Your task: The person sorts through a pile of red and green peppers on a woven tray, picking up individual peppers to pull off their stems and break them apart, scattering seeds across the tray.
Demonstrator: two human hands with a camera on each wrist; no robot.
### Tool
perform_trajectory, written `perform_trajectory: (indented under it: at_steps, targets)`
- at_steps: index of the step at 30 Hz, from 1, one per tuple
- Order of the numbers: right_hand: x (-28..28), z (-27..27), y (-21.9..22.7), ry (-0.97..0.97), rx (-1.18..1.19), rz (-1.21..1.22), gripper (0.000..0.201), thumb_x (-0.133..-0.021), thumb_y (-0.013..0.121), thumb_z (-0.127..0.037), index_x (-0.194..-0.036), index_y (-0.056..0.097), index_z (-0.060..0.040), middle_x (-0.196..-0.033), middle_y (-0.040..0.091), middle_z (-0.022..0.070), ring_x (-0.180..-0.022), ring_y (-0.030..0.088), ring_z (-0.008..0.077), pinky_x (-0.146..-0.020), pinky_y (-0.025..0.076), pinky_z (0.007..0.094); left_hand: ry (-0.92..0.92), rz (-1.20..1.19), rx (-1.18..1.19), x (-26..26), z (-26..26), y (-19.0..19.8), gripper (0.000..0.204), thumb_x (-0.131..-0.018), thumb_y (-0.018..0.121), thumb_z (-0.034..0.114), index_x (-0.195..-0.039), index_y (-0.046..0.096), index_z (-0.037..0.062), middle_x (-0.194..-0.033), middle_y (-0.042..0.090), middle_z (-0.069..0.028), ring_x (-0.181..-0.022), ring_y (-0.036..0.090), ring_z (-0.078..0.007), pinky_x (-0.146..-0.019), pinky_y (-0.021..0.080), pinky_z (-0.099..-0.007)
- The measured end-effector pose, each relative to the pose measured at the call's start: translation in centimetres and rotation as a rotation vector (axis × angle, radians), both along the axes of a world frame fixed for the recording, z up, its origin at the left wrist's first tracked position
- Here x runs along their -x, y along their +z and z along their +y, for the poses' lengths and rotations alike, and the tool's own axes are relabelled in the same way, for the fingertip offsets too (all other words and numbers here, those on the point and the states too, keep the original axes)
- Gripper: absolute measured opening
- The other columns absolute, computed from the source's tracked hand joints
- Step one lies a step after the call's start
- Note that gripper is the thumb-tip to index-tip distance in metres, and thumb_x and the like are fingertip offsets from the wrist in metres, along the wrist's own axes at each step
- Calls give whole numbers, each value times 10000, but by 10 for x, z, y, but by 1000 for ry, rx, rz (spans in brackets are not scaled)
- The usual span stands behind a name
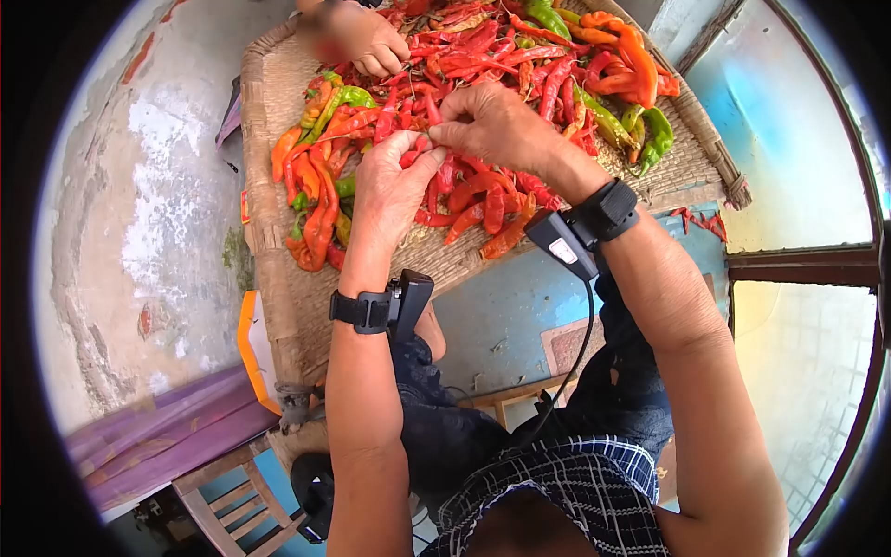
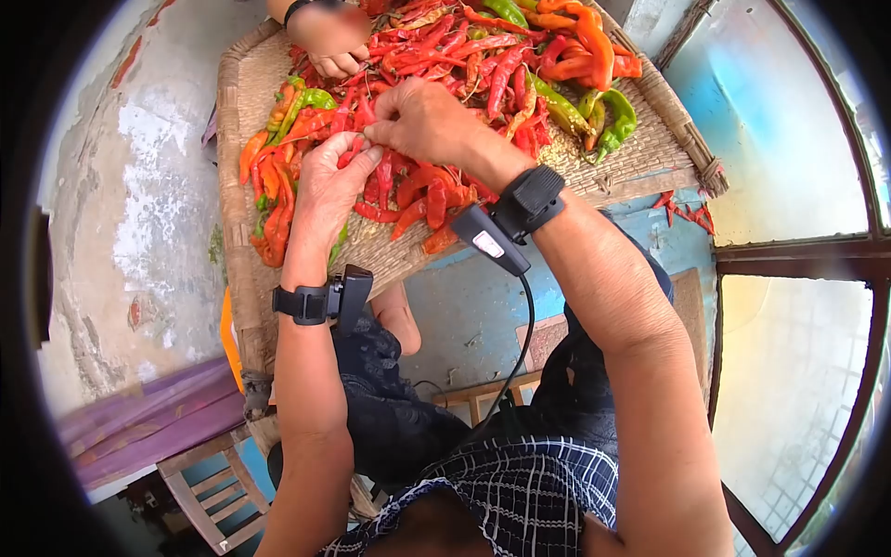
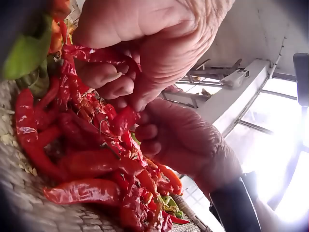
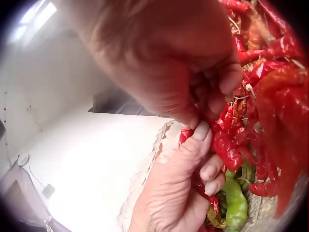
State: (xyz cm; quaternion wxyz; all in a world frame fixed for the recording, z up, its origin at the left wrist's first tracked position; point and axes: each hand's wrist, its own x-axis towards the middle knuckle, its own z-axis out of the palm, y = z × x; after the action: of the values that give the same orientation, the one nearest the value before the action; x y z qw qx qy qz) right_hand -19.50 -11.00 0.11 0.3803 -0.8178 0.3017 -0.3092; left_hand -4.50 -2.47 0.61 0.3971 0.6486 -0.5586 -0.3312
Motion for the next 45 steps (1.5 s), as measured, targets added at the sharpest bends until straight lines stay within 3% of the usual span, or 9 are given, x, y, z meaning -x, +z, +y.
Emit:
perform_trajectory:
  at_steps: [3,7,9,12,17,22,25,39,45]
  targets:
    - [9,-12,10,-67,-179,-96,225,-865,653,-234,-763,650,-33,-618,593,11,-538,508,68,-482,411,232,25,2,36,-3,0,-10,126,-870,624,139,-920,620,23,-729,589,26,-594,459,-17,-516,376,-191]
    - [19,-28,19,-454,-552,-812,217,-889,605,-231,-861,678,-29,-716,656,55,-581,580,93,-486,467,244,-37,-125,33,0,1,-21,173,-858,648,173,-923,617,16,-735,609,-2,-603,494,-46,-531,407,-217]
    - [23,-26,17,-484,-585,-766,193,-889,592,-204,-905,683,-34,-718,659,56,-628,590,81,-513,476,234,-40,-146,-7,10,-1,-27,225,-837,672,205,-927,610,8,-727,614,-35,-601,519,-81,-549,429,-242]
    - [15,-15,9,-172,-23,76,200,-812,620,-204,-915,693,-49,-754,671,142,-715,658,229,-683,524,343,-24,-266,72,17,0,-31,244,-792,695,173,-937,596,4,-767,633,-82,-650,567,-132,-609,465,-271]
    - [5,4,-10,-63,132,303,216,-766,655,-189,-932,685,-55,-794,661,173,-780,656,299,-718,512,379,68,-264,124,2,-1,-21,235,-757,664,96,-946,564,0,-809,647,-177,-728,642,-276,-669,500,-359]
    - [4,12,-4,-87,123,182,319,-770,702,-139,-1071,637,-55,-757,658,101,-720,639,200,-673,501,313,78,288,66,-1,15,21,133,-864,539,127,-969,533,45,-724,537,7,-543,402,-21,-468,303,-174]
    - [2,10,9,104,-173,-7,303,-782,716,-122,-1062,631,-44,-719,624,33,-684,587,124,-639,482,280,89,365,16,0,21,33,134,-855,521,107,-953,546,18,-688,537,-6,-545,426,-39,-479,336,-192]
    - [0,4,16,211,-99,-156,139,-803,694,-174,-791,659,-40,-643,602,36,-589,558,114,-549,459,280,9,591,105,-3,19,32,209,-922,535,215,-1041,537,42,-704,526,-8,-534,425,-52,-456,316,-179]
    - [16,-33,17,-373,-188,-614,212,-860,622,-237,-850,664,-30,-657,620,31,-595,586,106,-551,495,254,99,526,97,-5,17,20,209,-942,534,238,-1027,558,49,-717,531,13,-562,430,-34,-479,337,-170]
